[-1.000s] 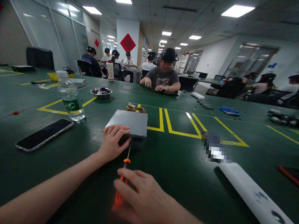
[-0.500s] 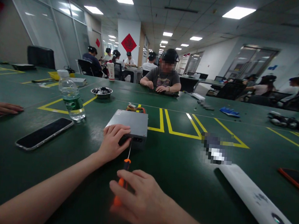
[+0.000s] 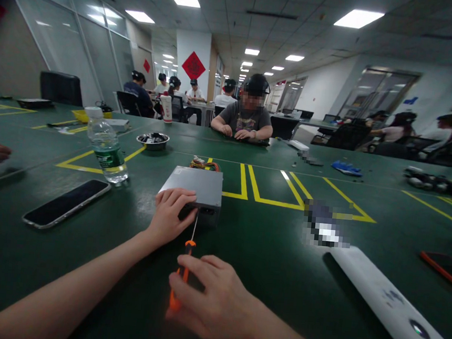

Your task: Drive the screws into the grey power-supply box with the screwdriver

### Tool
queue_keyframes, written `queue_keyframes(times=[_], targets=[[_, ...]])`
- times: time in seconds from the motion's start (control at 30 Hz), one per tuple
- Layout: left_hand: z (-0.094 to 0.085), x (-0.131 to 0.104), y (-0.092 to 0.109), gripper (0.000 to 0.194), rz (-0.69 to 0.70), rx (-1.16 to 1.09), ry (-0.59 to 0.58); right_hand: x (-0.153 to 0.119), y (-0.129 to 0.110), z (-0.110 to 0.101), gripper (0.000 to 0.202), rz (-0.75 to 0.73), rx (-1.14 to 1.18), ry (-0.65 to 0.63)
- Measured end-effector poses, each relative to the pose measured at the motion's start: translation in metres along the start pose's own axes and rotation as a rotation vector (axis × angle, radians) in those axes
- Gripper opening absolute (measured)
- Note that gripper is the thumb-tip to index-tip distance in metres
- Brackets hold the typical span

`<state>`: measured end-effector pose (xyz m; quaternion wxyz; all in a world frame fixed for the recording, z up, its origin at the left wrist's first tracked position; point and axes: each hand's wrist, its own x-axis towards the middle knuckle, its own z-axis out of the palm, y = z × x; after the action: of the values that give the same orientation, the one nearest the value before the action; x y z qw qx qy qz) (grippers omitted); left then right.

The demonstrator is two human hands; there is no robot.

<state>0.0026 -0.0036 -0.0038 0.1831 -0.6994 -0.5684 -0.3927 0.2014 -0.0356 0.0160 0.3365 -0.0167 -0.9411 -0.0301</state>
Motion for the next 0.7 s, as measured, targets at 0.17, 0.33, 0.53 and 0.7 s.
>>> queue_keyframes(times=[0.17, 0.33, 0.53, 0.7], targets=[[-0.0005, 0.0, 0.0003, 0.016, 0.003, 0.009, -0.001, -0.0061, 0.002, 0.0028, 0.033, 0.066, 0.066, 0.057], [0.0006, 0.0, -0.0006, 0.016, 0.001, 0.017, 0.004, -0.0008, 0.0012, -0.0023, 0.035, 0.042, 0.043, -0.03], [0.0024, 0.0003, -0.001, 0.018, 0.014, 0.023, 0.016, -0.0024, 0.0033, 0.0014, 0.036, 0.02, 0.039, 0.048], [0.0039, -0.0001, -0.0022, 0.017, 0.025, 0.044, 0.031, -0.0036, 0.0054, 0.0031, 0.043, 0.053, 0.084, -0.038]])
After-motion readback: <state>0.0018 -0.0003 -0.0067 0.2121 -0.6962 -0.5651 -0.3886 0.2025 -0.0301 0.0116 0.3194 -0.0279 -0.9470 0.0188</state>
